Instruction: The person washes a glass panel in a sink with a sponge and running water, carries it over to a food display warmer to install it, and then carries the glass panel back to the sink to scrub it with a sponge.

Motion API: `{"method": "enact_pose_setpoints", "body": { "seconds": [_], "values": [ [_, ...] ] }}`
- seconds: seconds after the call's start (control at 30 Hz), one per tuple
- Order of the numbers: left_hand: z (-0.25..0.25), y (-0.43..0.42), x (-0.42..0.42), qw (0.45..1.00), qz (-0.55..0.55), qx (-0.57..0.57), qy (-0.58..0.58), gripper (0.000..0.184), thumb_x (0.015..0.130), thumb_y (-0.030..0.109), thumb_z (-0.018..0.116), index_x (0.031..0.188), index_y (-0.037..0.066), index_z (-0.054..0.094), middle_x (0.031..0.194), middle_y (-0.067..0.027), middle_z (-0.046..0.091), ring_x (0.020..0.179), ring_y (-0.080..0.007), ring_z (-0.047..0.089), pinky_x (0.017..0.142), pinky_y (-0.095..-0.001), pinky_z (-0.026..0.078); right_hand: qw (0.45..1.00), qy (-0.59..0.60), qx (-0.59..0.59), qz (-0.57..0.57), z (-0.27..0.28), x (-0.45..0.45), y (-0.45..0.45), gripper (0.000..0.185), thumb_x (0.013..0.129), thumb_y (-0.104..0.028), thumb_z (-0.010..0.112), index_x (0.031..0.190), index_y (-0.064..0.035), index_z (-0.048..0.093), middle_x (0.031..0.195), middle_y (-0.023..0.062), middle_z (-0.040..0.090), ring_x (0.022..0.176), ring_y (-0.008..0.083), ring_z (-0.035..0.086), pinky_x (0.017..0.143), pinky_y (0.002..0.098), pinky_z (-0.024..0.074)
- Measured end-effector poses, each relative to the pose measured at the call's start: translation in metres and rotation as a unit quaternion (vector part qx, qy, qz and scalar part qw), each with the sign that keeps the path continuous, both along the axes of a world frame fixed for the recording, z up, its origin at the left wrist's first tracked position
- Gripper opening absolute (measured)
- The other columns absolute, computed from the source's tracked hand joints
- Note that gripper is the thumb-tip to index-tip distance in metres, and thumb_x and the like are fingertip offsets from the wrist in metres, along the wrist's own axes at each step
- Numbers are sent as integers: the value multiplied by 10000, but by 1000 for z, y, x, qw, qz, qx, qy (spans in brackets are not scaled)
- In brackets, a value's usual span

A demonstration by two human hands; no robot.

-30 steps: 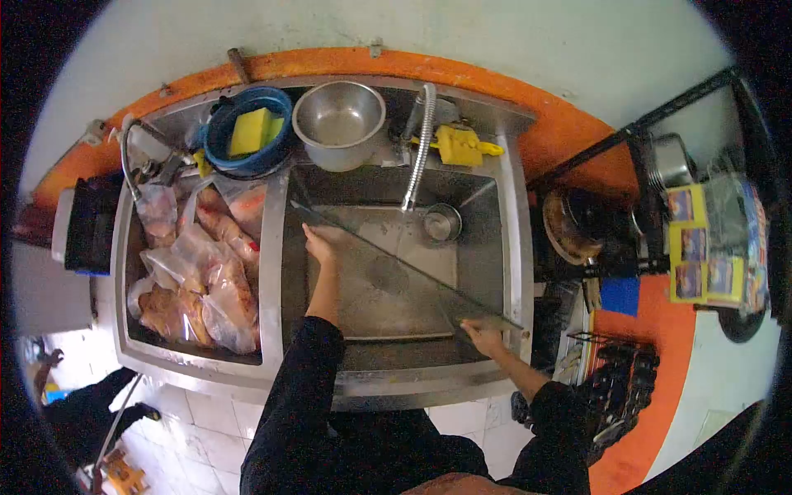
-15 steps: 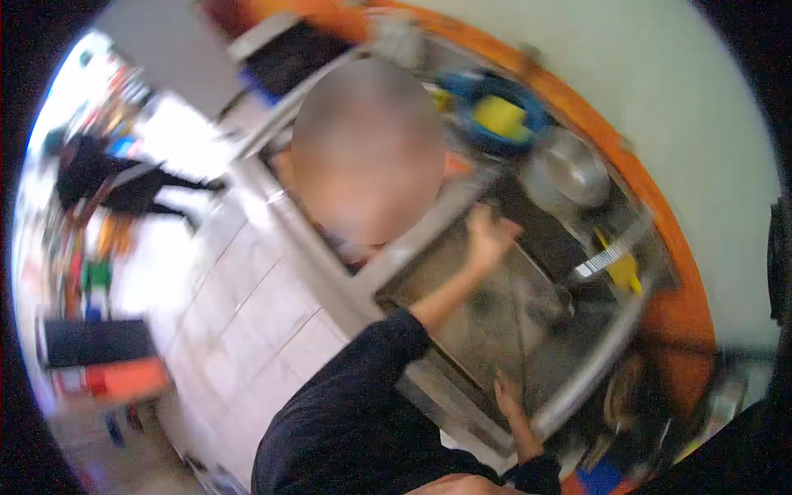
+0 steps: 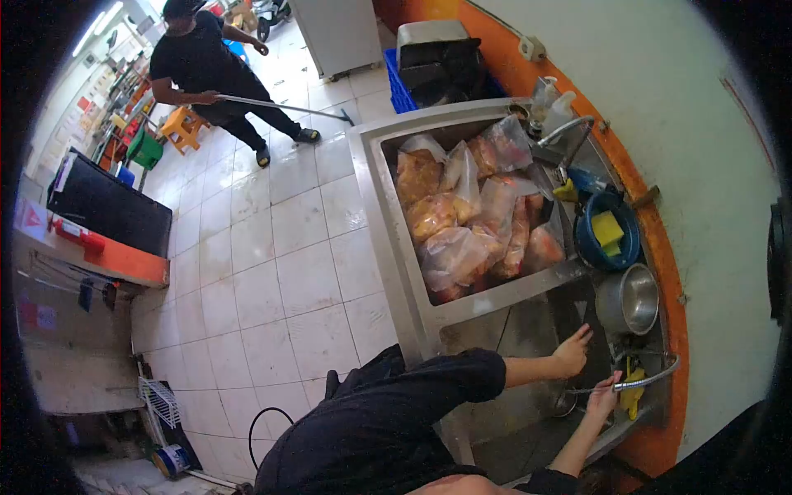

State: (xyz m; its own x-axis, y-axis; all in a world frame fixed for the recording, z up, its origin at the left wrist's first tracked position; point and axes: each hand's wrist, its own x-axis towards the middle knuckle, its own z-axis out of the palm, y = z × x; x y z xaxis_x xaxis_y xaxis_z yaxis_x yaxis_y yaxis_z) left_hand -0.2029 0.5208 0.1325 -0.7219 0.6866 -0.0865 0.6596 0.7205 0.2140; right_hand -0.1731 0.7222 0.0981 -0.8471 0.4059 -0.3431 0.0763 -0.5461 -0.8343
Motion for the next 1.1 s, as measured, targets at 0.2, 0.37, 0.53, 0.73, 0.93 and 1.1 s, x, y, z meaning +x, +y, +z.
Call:
{"method": "enact_pose_setpoints", "body": {
  "seconds": [0.2, 0.37, 0.53, 0.73, 0.93, 1.1],
  "values": [
    [-24, 14, -14, 993, -72, -78, -52, 277, 785, 325, 520, 973, 152, 626, 1004, -7, 602, 938, -162, 541, 935, -402, 241, 970, -156, -109, 148, 6, 4, -56, 468, 855, -511, 380, 535, -172, 336, 375, -59, 270, 293, 40, 249, 277, 193, 221],
    [8, -8, -6, 990, -71, -97, -71, 309, 760, 345, 541, 976, 137, 617, 958, -17, 605, 911, -172, 540, 803, -348, 321, 968, -196, -15, 158, 10, 19, -95, 349, 889, -409, 388, 684, -142, 480, 480, -48, 383, 332, 50, 292, 299, 222, 217],
    [-24, 14, 8, 995, -63, -22, -74, 321, 756, 350, 540, 977, 128, 614, 965, -21, 602, 916, -175, 536, 783, -342, 335, 957, -246, 76, 135, 1, 38, -82, 264, 895, -300, 403, 756, -91, 485, 615, -20, 456, 498, 80, 416, 467, 217, 379],
    [-40, 23, 13, 995, -81, 37, -50, 307, 757, 329, 533, 960, 116, 618, 980, -17, 602, 924, -172, 530, 757, -336, 337, 984, -123, 124, 43, 63, 28, -22, 362, 882, -270, 381, 1197, -97, 428, 1145, 92, 482, 1013, 224, 471, 874, 380, 349],
    [-27, 10, 13, 985, -169, -19, -29, 372, 803, 417, 485, 942, 97, 614, 945, -28, 596, 851, -177, 554, 728, -327, 395, 943, 38, 301, 139, 122, -20, -35, 401, 912, -212, 286, 1262, -20, 327, 1237, 135, 422, 1093, 256, 452, 946, 366, 346],
    [-37, -11, 17, 978, -164, 126, 3, 403, 802, 432, 465, 676, 102, 659, 680, -44, 607, 692, -187, 555, 672, -342, 382, 993, 117, 18, -22, 125, -41, -57, 394, 865, -73, 242, 1238, 11, 335, 1209, 158, 439, 1105, 270, 446, 980, 397, 322]
  ]
}}
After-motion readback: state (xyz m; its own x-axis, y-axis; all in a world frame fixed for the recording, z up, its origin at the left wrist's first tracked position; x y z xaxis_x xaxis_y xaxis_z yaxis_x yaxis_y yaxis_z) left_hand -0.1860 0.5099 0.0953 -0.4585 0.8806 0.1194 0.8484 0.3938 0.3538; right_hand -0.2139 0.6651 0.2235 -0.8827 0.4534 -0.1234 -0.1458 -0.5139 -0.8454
